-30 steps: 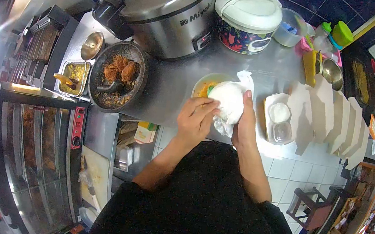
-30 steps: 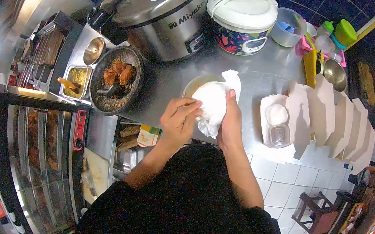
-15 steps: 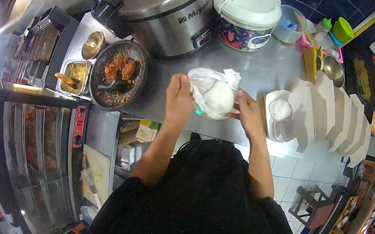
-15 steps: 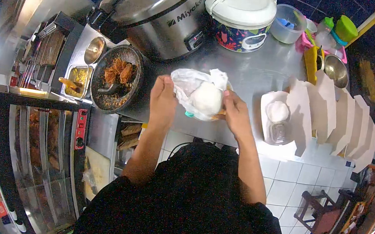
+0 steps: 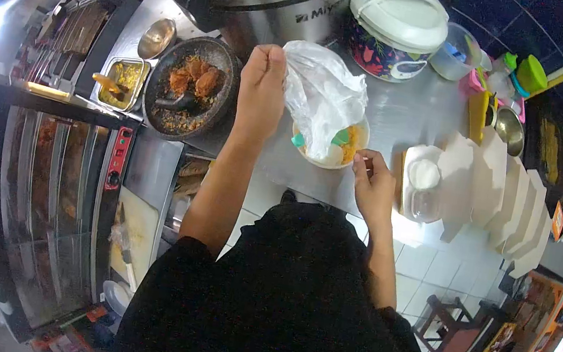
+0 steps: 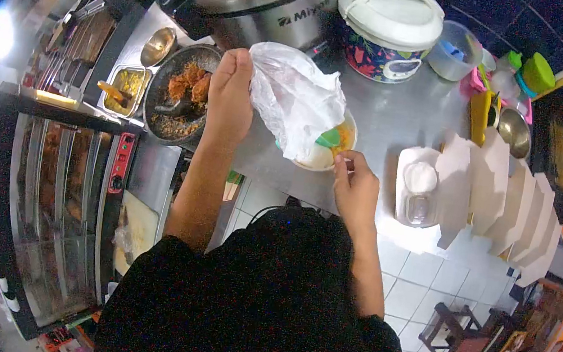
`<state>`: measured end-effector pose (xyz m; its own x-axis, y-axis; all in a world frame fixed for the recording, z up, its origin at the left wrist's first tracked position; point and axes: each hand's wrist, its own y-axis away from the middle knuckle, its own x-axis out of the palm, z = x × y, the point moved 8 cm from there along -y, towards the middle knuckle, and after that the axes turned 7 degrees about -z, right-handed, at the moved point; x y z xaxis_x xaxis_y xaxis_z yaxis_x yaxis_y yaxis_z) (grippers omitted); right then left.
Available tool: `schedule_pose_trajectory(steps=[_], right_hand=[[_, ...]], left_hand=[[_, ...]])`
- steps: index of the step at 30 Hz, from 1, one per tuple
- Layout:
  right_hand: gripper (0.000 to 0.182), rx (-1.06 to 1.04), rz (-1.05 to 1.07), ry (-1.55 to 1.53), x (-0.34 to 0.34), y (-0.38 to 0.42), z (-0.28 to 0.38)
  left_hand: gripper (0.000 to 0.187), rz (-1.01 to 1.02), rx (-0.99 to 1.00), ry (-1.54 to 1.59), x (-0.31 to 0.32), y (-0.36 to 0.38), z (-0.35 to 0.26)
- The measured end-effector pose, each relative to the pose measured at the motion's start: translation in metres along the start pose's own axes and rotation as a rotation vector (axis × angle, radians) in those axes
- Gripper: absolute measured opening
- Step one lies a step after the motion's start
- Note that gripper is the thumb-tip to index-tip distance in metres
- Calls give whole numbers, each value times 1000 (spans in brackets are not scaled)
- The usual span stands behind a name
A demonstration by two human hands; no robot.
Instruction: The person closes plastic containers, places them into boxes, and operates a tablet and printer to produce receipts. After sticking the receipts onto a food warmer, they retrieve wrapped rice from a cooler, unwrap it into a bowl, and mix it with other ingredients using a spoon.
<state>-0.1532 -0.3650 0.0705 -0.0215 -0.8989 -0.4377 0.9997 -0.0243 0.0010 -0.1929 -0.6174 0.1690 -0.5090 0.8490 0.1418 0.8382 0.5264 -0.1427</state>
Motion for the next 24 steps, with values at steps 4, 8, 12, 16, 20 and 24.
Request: schedule_pose_trajectory(steps=[4, 8, 12, 16, 20, 24], right_hand=[[54, -47, -35, -168, 0, -8, 20], [56, -264, -51, -408, 23, -32, 42], [22, 155, 263, -693, 60, -43, 41], [25, 222, 260, -588, 74, -43, 31], [22, 188, 238, -387, 76, -28, 59], [23, 190, 424, -242, 97, -14, 66]], left_hand=[[25, -65, -334, 459, -25, -13, 41], [28, -102, -601, 630, -53, 1, 84], [28, -170, -544, 662, -86, 13, 103], [33, -351, -184, 9, -148, 24, 98], [40, -464, -150, -360, -167, 52, 63], [46, -271, 304, -516, -171, 54, 24]])
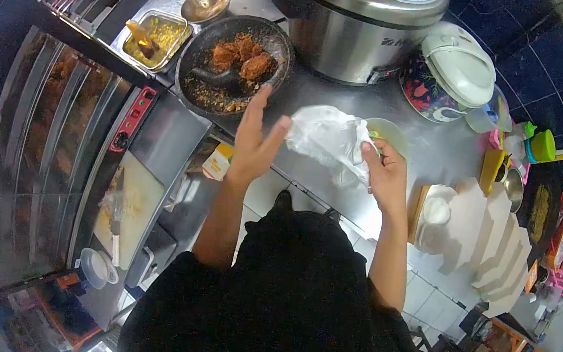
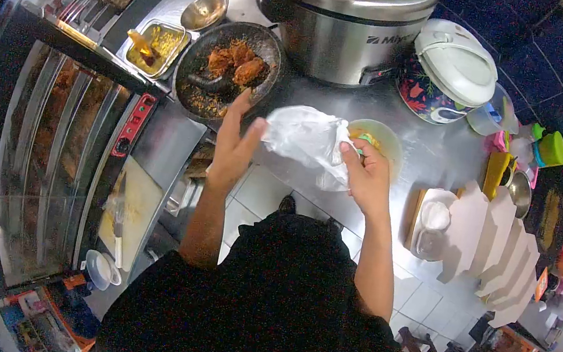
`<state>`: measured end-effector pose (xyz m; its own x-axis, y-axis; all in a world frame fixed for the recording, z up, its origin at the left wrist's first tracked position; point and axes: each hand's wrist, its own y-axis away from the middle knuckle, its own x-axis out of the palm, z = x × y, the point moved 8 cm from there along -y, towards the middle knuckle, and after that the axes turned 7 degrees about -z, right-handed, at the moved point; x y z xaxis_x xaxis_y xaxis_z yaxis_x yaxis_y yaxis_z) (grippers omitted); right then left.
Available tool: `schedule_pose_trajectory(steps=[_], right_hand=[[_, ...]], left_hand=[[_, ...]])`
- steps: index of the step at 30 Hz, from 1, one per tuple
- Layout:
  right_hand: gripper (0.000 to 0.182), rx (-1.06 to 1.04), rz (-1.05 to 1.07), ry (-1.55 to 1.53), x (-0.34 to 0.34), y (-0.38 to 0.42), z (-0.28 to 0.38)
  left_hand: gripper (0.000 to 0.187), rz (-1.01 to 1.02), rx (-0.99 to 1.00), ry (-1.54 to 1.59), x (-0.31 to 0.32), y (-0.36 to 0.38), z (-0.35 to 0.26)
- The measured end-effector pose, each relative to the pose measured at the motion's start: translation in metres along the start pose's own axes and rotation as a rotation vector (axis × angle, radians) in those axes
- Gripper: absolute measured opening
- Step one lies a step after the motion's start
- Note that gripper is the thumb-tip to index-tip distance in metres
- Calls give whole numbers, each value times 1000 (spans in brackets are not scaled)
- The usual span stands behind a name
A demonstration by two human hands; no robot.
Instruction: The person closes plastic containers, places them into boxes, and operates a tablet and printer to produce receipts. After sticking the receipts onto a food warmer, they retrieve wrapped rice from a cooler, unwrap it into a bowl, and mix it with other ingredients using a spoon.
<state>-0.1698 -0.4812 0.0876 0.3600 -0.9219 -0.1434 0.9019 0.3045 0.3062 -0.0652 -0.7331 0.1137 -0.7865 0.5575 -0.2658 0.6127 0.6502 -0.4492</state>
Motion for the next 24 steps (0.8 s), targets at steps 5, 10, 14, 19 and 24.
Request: schedule_pose_trajectory(steps=[5, 10, 14, 19, 24], right_hand=[[25, -115, 43, -58, 25, -2, 9], [24, -112, 160, 11, 59, -1, 1], [22, -109, 276, 35, 93, 11, 3], [21, 0, 346, -46, 134, 20, -40], [21, 98, 257, 32, 153, 5, -113]], left_hand=[[50, -69, -354, 411, -30, -9, 41], [50, 155, -267, 468, -43, -7, 47], [56, 540, -33, 137, -40, 1, 25], [31, 400, -96, -27, -72, 27, 80], [37, 175, -657, 70, -104, 68, 177]])
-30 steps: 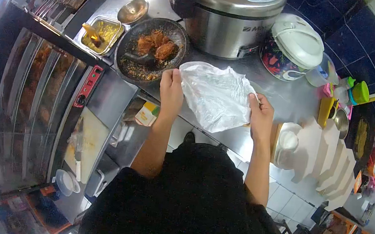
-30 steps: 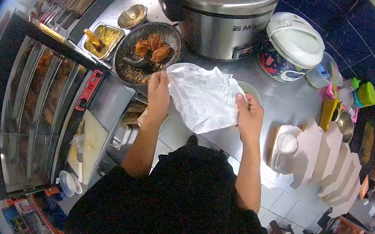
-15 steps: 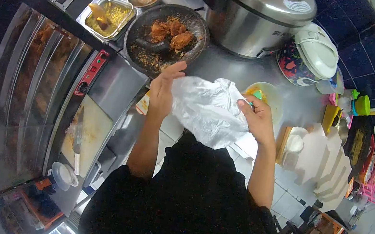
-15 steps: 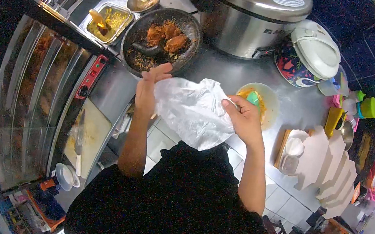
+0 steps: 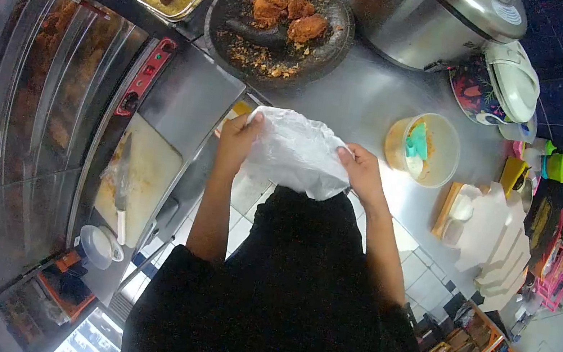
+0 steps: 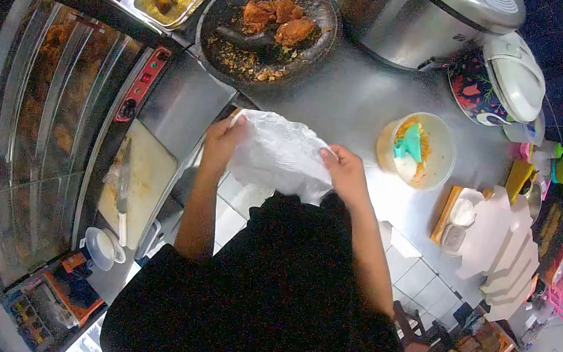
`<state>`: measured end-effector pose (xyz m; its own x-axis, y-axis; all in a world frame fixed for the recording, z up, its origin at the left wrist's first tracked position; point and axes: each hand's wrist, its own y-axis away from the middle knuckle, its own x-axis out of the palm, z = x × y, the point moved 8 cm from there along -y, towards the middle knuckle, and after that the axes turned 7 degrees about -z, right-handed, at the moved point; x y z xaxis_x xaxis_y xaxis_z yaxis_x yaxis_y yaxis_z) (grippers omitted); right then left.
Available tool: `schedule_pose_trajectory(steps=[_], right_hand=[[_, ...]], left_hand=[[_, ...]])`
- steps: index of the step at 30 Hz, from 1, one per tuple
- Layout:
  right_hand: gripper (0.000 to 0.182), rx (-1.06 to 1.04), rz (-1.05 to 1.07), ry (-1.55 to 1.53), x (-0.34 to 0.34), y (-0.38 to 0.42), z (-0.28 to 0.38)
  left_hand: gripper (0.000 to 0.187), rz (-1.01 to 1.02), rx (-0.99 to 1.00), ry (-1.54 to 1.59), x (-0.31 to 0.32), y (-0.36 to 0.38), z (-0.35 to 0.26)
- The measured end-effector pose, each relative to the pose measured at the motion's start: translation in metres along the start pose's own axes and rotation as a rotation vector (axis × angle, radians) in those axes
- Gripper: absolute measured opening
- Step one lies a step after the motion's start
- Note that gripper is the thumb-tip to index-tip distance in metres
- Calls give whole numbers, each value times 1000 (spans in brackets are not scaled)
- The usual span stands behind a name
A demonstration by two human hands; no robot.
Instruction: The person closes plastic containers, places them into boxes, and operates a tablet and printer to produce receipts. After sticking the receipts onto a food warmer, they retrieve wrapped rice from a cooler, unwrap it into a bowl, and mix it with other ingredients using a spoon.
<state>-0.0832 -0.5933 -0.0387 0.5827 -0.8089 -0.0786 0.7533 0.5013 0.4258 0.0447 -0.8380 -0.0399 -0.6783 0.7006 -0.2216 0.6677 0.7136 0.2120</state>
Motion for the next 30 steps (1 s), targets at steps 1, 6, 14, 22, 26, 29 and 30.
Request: schedule_pose_trajectory(steps=[1, 6, 14, 22, 26, 29, 30], right_hand=[[22, 36, -32, -20, -5, -10, -13], [25, 52, -104, -19, -60, -65, -64], [49, 197, -363, 38, -88, -53, -73], [38, 322, -339, 36, -90, -16, -98], [46, -179, -639, 788, -84, 8, -32], [57, -465, -547, 744, -58, -14, 20], [57, -463, -548, 740, -58, -32, 22]], left_hand=[[39, -41, -59, 76, -1, -3, 19], [43, -188, 89, -135, 39, -17, 65], [38, -335, -99, 172, 99, -33, 68], [30, -379, -229, 156, 66, -32, 128], [23, -348, -50, 43, 66, -23, 98], [24, -281, 39, 16, 68, -21, 78], [25, -238, 47, 20, 69, -22, 74]])
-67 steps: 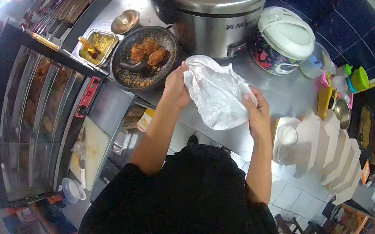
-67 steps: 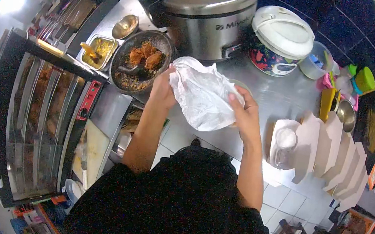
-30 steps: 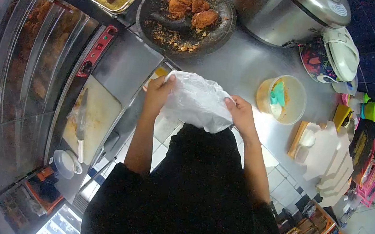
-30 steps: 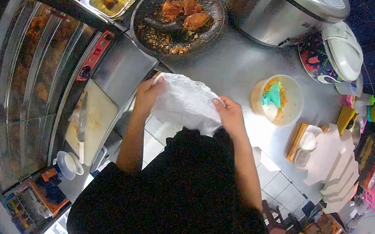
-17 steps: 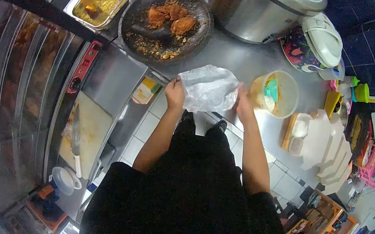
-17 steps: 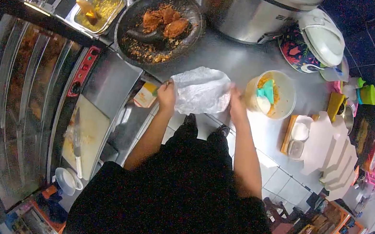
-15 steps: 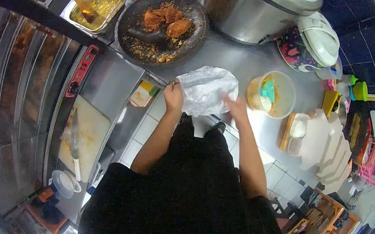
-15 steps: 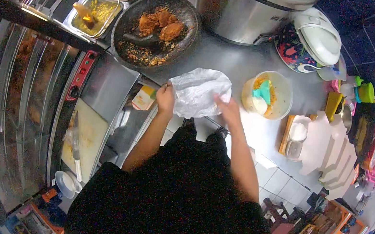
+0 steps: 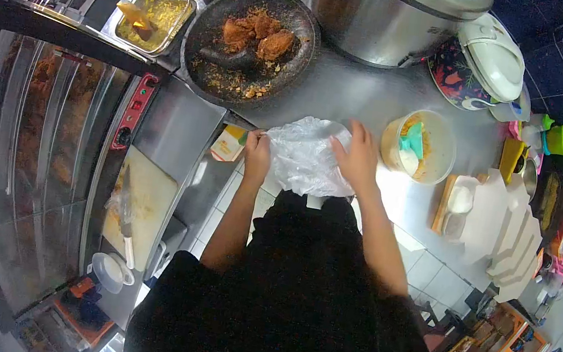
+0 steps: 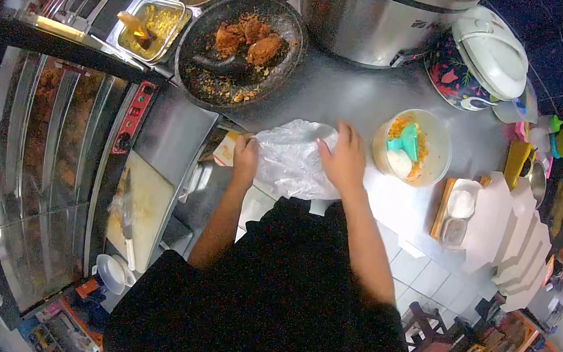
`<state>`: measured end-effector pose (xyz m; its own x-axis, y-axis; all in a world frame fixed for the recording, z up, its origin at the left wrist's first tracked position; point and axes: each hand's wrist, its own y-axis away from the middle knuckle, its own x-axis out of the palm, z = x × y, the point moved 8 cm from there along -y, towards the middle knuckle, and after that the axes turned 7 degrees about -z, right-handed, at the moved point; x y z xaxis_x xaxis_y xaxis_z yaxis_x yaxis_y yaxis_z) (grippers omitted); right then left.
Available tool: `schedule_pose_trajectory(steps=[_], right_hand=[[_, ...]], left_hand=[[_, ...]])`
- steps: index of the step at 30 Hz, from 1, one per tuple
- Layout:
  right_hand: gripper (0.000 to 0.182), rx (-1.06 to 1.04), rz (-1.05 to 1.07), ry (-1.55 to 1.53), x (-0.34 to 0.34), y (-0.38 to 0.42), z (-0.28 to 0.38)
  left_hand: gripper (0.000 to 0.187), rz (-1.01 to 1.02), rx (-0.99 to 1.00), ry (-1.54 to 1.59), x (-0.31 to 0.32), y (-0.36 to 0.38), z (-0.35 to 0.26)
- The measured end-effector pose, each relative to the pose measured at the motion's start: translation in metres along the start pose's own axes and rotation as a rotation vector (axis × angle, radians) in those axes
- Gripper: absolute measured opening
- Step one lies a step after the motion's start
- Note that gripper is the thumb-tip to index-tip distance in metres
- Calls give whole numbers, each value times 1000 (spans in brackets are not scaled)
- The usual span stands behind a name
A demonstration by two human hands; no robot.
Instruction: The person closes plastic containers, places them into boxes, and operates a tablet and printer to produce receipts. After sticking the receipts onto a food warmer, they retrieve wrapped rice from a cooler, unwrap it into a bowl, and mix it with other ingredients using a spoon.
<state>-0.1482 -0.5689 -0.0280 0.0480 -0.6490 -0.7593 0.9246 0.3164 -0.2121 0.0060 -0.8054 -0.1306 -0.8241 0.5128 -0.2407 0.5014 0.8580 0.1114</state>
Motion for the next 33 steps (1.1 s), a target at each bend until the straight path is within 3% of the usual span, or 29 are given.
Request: schedule_pose_trajectory(steps=[2, 3, 4, 6, 8, 9, 11, 12, 13, 14, 18, 20, 24, 27, 29, 33], right_hand=[[51, -77, 232, 94, 38, -23, 3], [51, -89, 232, 84, 40, -30, 5], [46, -191, 334, 162, 50, -33, 11], [42, -313, 444, 231, 61, -36, 19], [30, 7, 779, -91, 80, -27, 2], [30, -6, 797, -90, 82, -24, -1], [23, 249, 636, -602, 73, -18, -9], [29, 236, 592, -720, 69, -17, -4], [29, 234, 600, -724, 68, -14, -1], [35, 292, 586, -756, 63, -12, 0], [47, 488, 553, -945, 48, -3, 1], [47, 468, 579, -941, 43, 0, 2], [47, 504, 576, -957, 36, 5, -8], [43, 512, 507, -1007, 36, 5, -26], [39, 548, 522, -927, 41, 10, -39], [29, 619, 615, -714, 49, 19, -54]], left_hand=[[26, 56, 66, -43, -2, -3, -4], [28, 105, 131, -81, -1, -6, -11], [28, 88, 137, -85, -7, -8, -14], [32, 262, 45, -251, -2, 0, -37], [34, 245, 51, -296, -14, -2, -50], [36, 250, 59, -340, -19, -1, -50], [35, 208, 30, -291, -28, 0, -32], [34, 184, 19, -243, -33, -1, -21], [33, 161, 14, -194, -37, -4, -10], [28, 249, -152, -142, -34, -1, -1], [25, 223, -251, 125, -26, 8, -26], [21, 453, -61, -20, -10, 14, -46], [20, 631, -1, -8, 14, 17, -59], [21, 587, -54, -101, 16, 9, -52], [22, 369, -240, 122, 11, 1, -40], [24, 232, -257, 384, 21, -1, -30]])
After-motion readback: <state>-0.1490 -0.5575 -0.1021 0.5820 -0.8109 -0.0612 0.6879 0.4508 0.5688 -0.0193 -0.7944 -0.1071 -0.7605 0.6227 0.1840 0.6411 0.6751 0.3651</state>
